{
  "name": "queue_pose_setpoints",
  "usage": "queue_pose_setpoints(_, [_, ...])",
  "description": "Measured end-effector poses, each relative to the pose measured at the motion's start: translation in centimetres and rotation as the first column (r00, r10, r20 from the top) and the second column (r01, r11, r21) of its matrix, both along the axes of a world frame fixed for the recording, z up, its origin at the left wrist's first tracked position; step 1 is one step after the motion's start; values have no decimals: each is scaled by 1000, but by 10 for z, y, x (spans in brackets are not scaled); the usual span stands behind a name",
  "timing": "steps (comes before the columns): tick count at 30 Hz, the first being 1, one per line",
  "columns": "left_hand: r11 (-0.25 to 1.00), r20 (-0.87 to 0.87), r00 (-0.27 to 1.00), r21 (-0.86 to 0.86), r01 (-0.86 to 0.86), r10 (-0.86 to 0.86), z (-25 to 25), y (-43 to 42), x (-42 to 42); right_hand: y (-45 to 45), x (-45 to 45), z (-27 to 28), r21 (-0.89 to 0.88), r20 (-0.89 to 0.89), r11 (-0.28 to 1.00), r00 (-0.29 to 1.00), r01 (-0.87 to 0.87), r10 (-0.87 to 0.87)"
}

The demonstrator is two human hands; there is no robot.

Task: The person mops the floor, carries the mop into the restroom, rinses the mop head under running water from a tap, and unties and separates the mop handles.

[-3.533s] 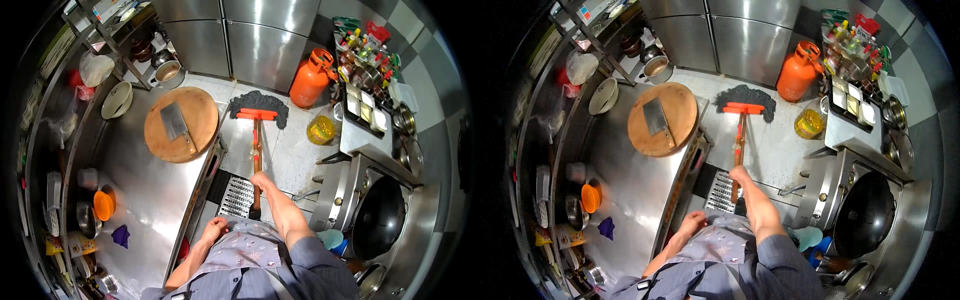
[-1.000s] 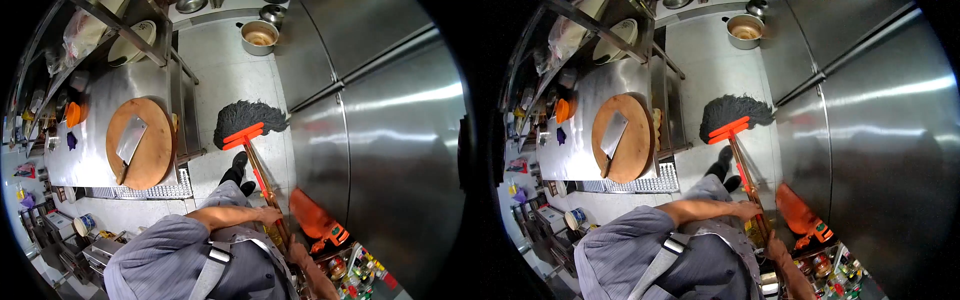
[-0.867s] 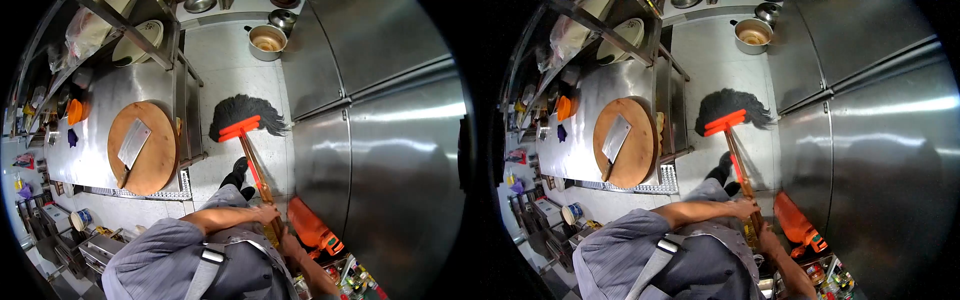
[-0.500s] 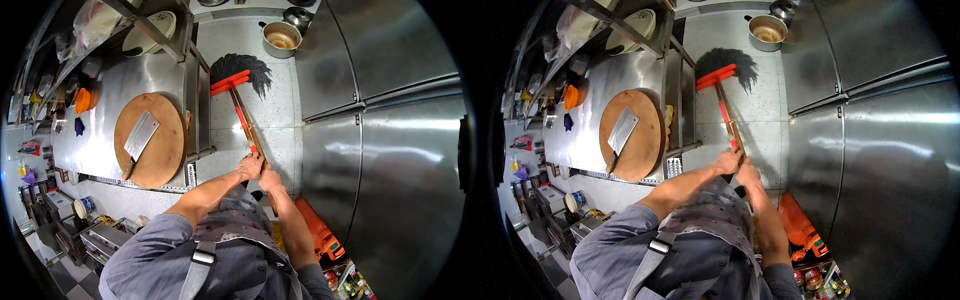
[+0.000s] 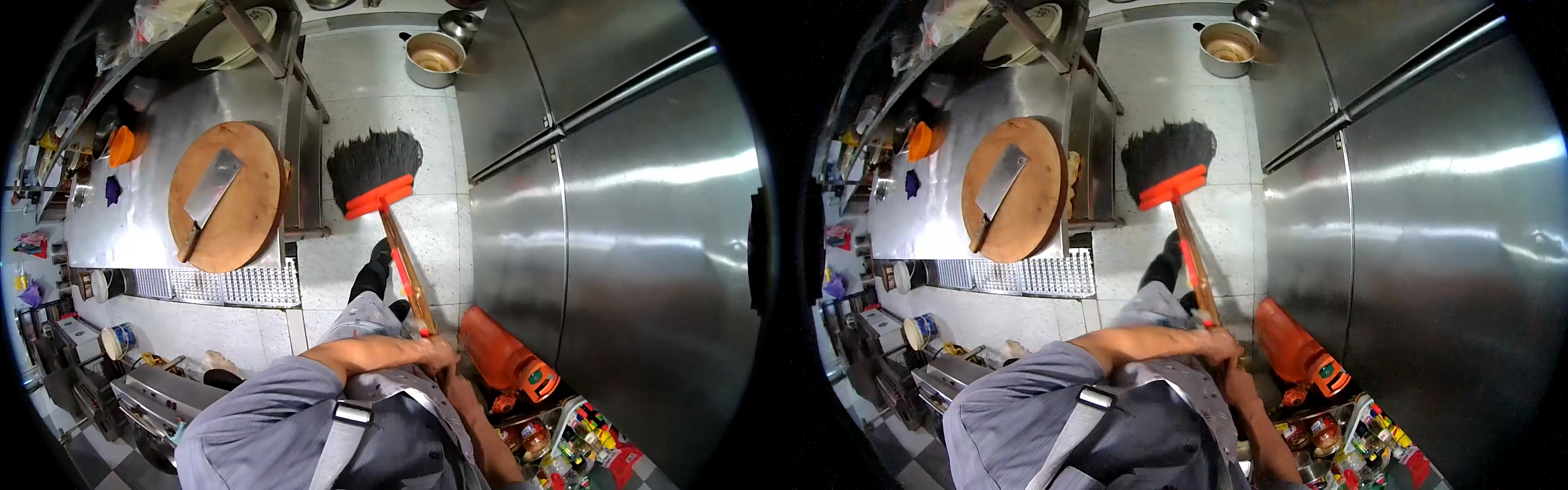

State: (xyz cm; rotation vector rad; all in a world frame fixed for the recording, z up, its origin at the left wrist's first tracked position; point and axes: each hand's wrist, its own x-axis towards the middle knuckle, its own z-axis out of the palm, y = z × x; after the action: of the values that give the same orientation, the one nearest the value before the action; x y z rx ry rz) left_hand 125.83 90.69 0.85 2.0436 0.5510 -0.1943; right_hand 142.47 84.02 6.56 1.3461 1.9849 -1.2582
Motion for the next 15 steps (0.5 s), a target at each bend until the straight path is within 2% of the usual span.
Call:
queue_pose_setpoints(2, [997,207,977,-38,69,-60,9,-15,18,-8,10,44,-106,42,994,999,-7,12])
queue_pose_setpoints(6, [987,303,952,-139,76,-30,7,-30,32,-7,11,83,-104,147,990,984,-90,105])
queue_pose_setpoints(8, [984,339,937,-177,-24,84,26,-4,11,21,-4,87,-43,147,995,985,-87,93])
queue_pose_setpoints(9, [984,340,937,-178,-21,82,21,3,6,34,-12,84,-44,148,995,985,-84,90])
queue_pose_setpoints(11, [992,204,972,-62,-108,119,0,22,-6,64,-27,64,-37,139,990,980,-139,143])
queue_pose_setpoints(13, [975,259,941,-26,-220,219,-11,44,-44,81,-44,8,-12,73,987,984,-160,161])
queue_pose_setpoints(14, [986,208,965,7,-165,160,-4,63,-71,86,-53,-9,7,14,987,987,-163,163])
queue_pose_setpoints(15, [942,255,929,132,-308,268,-23,65,-89,99,-77,-11,21,1,988,988,-153,153])
